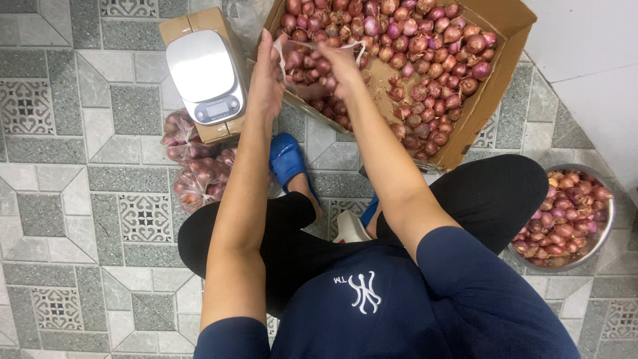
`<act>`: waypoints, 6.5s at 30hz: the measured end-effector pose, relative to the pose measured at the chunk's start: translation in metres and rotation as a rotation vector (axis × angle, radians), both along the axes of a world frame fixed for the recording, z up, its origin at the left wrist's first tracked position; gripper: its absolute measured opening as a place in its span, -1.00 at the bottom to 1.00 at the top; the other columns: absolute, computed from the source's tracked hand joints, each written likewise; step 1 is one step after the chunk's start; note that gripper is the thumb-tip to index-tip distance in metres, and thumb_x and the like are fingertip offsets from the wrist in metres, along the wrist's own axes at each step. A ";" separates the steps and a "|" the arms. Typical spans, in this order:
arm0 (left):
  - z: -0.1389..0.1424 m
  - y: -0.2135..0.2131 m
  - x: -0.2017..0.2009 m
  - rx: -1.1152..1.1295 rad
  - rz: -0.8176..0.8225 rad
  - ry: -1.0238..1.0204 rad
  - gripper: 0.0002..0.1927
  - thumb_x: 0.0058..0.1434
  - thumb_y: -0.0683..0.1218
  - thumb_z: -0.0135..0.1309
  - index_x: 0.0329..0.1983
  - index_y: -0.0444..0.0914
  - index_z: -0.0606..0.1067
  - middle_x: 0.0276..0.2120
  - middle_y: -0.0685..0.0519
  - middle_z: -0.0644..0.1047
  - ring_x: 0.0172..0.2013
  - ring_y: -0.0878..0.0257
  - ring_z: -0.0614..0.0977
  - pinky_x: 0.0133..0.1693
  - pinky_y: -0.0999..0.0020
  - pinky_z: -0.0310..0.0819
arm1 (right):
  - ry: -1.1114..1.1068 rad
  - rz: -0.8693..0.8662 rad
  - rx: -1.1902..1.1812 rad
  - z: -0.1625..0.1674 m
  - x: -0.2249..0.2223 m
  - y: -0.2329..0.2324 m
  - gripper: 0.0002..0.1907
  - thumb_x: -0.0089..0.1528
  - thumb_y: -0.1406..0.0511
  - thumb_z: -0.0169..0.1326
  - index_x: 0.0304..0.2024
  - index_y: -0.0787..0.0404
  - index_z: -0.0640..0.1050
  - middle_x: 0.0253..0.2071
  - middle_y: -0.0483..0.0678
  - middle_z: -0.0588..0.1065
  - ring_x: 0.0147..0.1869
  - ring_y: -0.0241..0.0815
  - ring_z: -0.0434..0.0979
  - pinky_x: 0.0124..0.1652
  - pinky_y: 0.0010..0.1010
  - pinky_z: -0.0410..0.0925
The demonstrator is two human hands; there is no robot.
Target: The person sits on the floor and repeatedly scoops red onions from a cardboard box into a clear plastic bag. They place the filled bag onto a digital scale, then remove it and set it aside before repeating the process with a new bag.
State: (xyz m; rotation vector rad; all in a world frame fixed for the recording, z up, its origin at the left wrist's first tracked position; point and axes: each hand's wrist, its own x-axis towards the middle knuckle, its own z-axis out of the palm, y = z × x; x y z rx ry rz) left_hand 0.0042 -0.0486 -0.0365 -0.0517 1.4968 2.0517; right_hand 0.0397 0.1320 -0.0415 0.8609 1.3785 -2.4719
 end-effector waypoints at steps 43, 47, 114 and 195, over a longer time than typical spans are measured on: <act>0.008 -0.003 0.005 0.037 0.018 0.024 0.16 0.14 0.61 -0.14 0.49 -0.36 0.26 0.10 0.08 0.51 -0.10 0.32 0.41 -0.15 0.42 0.20 | 0.359 -0.191 -0.099 0.023 0.024 0.011 -0.72 0.30 0.17 0.09 -0.09 0.24 0.58 -0.11 0.00 0.62 -0.05 -0.21 0.65 -0.13 -0.39 0.57; 0.013 -0.004 0.008 0.037 0.047 0.008 0.17 0.12 0.60 -0.14 0.49 -0.36 0.24 0.19 0.14 0.49 -0.08 0.34 0.45 -0.14 0.42 0.24 | 0.326 -0.399 0.152 -0.002 0.040 0.075 -0.88 0.30 0.33 0.06 -0.21 0.21 0.61 -0.24 0.05 0.66 -0.26 -0.23 0.64 -0.28 -0.43 0.50; 0.010 -0.022 0.011 0.054 0.094 -0.052 0.02 0.29 0.52 -0.26 0.50 -0.34 0.26 0.08 0.13 0.51 -0.13 0.37 0.46 -0.07 0.43 0.32 | -0.339 0.548 1.111 -0.081 0.068 0.097 -0.55 0.32 0.45 -0.05 0.27 0.12 0.32 0.04 0.13 0.41 -0.28 -0.12 0.38 -0.41 -0.40 0.25; 0.009 -0.017 0.012 0.042 0.036 -0.061 0.10 0.21 0.59 -0.32 0.51 -0.31 0.23 0.16 0.17 0.48 -0.14 0.33 0.36 -0.08 0.42 0.23 | 0.264 0.113 0.179 -0.034 0.048 0.071 -0.72 0.32 0.31 0.16 0.10 0.10 0.54 -0.16 -0.10 0.52 -0.24 -0.32 0.48 -0.32 -0.55 0.44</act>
